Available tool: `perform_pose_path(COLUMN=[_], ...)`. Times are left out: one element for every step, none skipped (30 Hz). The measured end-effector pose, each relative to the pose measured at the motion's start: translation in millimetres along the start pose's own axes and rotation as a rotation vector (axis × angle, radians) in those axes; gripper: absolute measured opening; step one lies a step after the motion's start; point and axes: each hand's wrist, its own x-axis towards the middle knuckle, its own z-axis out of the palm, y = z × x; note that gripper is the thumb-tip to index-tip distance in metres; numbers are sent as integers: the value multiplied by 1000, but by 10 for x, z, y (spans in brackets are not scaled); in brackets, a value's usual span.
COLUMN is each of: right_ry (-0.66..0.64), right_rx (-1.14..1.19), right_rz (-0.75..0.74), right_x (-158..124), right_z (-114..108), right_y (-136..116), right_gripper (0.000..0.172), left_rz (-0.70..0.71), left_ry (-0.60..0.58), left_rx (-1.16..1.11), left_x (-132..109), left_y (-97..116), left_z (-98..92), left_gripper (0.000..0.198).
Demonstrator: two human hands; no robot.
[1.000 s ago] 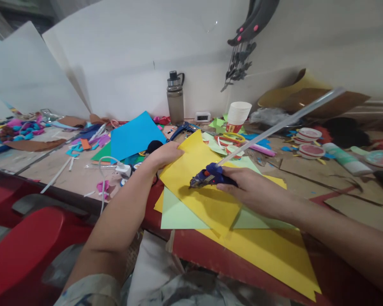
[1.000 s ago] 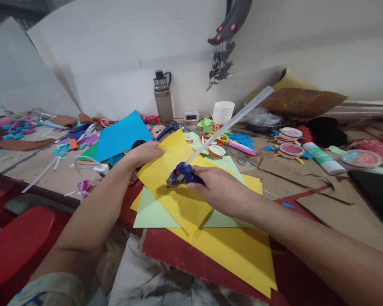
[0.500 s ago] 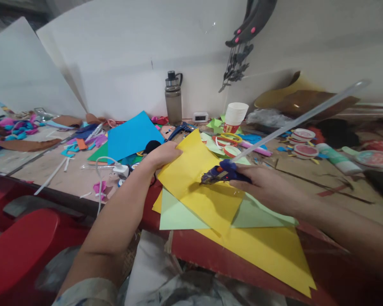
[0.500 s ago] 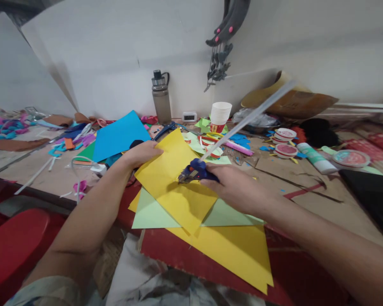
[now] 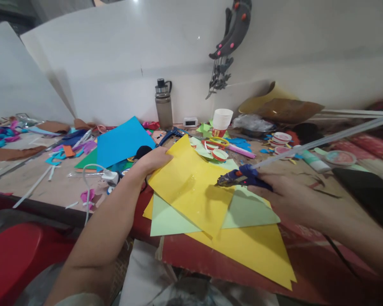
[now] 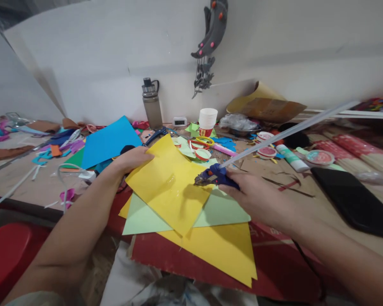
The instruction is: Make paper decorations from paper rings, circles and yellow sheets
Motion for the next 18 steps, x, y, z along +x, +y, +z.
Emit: perform_pose_path(right_ry=[4,-9,-33,-50,-55,-46,-24,1,22,34,36,41,46,55,65,76,92,104], right_rx=[2,19,44,64,70,57,30,0,-25,-36,-32,-17,1,11,14,10,-1,-17], right_rz=[1,-11,-32,-51,-58,-45,-21,4,23,27,13,-10,-35,-45,-42,-27,-5,17], right_x=[13,24,33,40,47,56,65,75,84,90,93,93,89,82,71,57,38,14], right_z=[4,10,16,21,22,20,13,5,-2,-7,-8,-4,5,17,30,41,49,53], right_y=[-7,-17,-28,-39,-48,-53,-53,-48,-39,-26,-11,5,21,36,48,55,57,54], right_gripper=[43,44,44,45,45,46,46,46,46,45,44,43,42,41,41,40,39,38], left_rz=[4,9,15,17,18,19,21,24,27,26,25,23,20,16,15,14,16,19], left_ry=[-21,-46,-65,-70,-68,-66,-62,-57,-56,-55,-51,-45,-41,-39,-37,-34,-33,-36], left_rx=[-21,-41,-56,-62,-62,-55,-46,-39,-34,-28,-20,-12,-3,3,5,1,-9,-18], left_x=[4,7,11,15,18,20,21,20,17,13,9,3,-2,-6,-9,-11,-12,-11], left_y=[-6,-13,-20,-26,-30,-32,-33,-31,-28,-23,-17,-12,-6,-2,2,4,4,2], left_z=[-1,-2,-3,-5,-6,-7,-8,-9,-10,-11,-12,-14,-15,-15,-15,-13,-11,-8], left_gripper=[16,15,15,15,15,15,15,16,17,18,18,18,18,18,18,19,19,20])
